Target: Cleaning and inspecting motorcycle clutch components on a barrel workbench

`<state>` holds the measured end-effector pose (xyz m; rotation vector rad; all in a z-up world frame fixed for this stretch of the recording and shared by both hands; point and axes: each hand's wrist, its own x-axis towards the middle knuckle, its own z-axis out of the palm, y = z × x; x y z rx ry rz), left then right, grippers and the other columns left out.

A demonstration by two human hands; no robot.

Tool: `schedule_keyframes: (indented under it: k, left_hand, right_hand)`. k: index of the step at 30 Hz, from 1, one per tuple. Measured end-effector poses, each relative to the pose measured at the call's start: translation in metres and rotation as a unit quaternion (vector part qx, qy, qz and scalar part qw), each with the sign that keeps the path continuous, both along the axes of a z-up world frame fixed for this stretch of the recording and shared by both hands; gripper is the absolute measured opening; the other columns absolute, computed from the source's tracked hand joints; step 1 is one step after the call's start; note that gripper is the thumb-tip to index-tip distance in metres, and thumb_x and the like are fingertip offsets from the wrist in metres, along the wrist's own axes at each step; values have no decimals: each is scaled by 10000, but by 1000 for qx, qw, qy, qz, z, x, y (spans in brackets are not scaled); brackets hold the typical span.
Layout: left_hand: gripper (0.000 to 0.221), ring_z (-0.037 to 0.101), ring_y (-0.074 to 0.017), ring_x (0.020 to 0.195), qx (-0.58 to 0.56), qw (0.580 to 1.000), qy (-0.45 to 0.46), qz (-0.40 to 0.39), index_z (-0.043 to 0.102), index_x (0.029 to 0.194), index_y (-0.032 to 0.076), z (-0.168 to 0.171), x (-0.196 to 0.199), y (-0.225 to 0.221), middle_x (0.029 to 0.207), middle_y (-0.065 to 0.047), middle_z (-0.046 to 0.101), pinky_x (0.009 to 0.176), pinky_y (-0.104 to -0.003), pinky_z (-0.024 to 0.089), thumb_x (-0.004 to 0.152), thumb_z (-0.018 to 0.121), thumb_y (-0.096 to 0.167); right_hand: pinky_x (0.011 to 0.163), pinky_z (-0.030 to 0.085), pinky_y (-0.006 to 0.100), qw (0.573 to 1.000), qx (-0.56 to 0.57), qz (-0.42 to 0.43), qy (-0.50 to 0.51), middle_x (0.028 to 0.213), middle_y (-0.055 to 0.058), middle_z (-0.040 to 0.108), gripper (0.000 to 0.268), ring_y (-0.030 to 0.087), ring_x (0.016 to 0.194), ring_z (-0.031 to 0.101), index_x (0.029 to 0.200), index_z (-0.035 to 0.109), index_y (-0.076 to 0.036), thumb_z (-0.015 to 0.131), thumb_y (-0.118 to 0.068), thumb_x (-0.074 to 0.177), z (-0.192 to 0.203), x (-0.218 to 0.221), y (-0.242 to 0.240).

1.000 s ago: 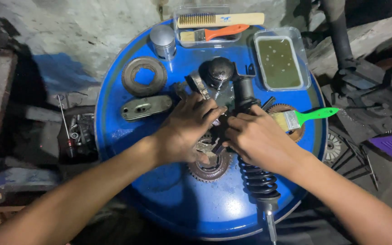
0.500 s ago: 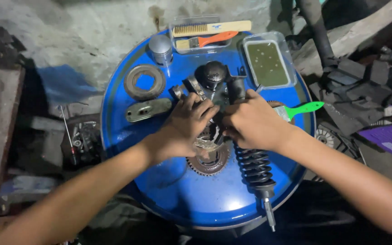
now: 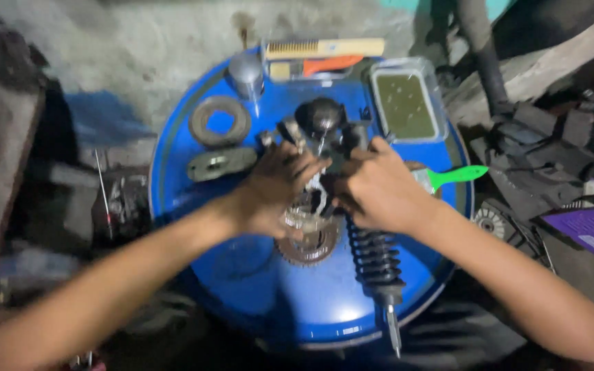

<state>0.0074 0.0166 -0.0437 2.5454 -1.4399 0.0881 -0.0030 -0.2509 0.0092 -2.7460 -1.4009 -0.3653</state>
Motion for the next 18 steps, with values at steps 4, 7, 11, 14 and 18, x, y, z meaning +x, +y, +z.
schedule_keyframes:
  k: [4,7,11,14,18]
  left_hand:
    - [1330,513,-429,1236,-69,997,-17,5,483,1536,77,4,-7,2,1432,-113,526,960,-533,475,483,1015,691]
    - [1339,500,-408,1235,-41,999,5,8,472,1562,103,14,-5,-1,1472,-92,503,978,-522,472,485,1031,669]
    - [1338,421,-377,1268,27,996,68,56,414,1578,151,30,-9,-7,1535,-61,402,1001,-515,408,499,1087,569]
    - [1311,398,-418,1304,38,996,56,58,443,1541,107,33,-10,-10,1550,-118,373,1056,-548,378,505,1096,577]
    - [1288,359,-468,1375,67,993,72,72,450,1531,96,34,-10,-11,1516,-177,390,1140,-605,316,547,1084,632]
  right_hand:
    - [835,420,476,1000,21,-7,-12,637,2,626,214,260,794,651,645,724,-239,843,-366,771,-5,-4,8]
    - [861,431,500,998,4,-23,-51,608,0,604,321,268,818,648,585,660,-205,839,-383,784,-3,-9,7]
    - [851,411,484,998,-7,-45,-32,656,2,682,224,256,841,678,639,737,-220,826,-376,773,-1,-14,9]
    - [849,400,485,999,-6,-49,-19,694,-23,701,178,232,843,680,678,761,-241,810,-379,779,-2,-19,5]
    - [864,390,499,996,-25,-87,-17,734,-23,722,170,243,837,694,721,768,-254,787,-410,787,0,-9,-19]
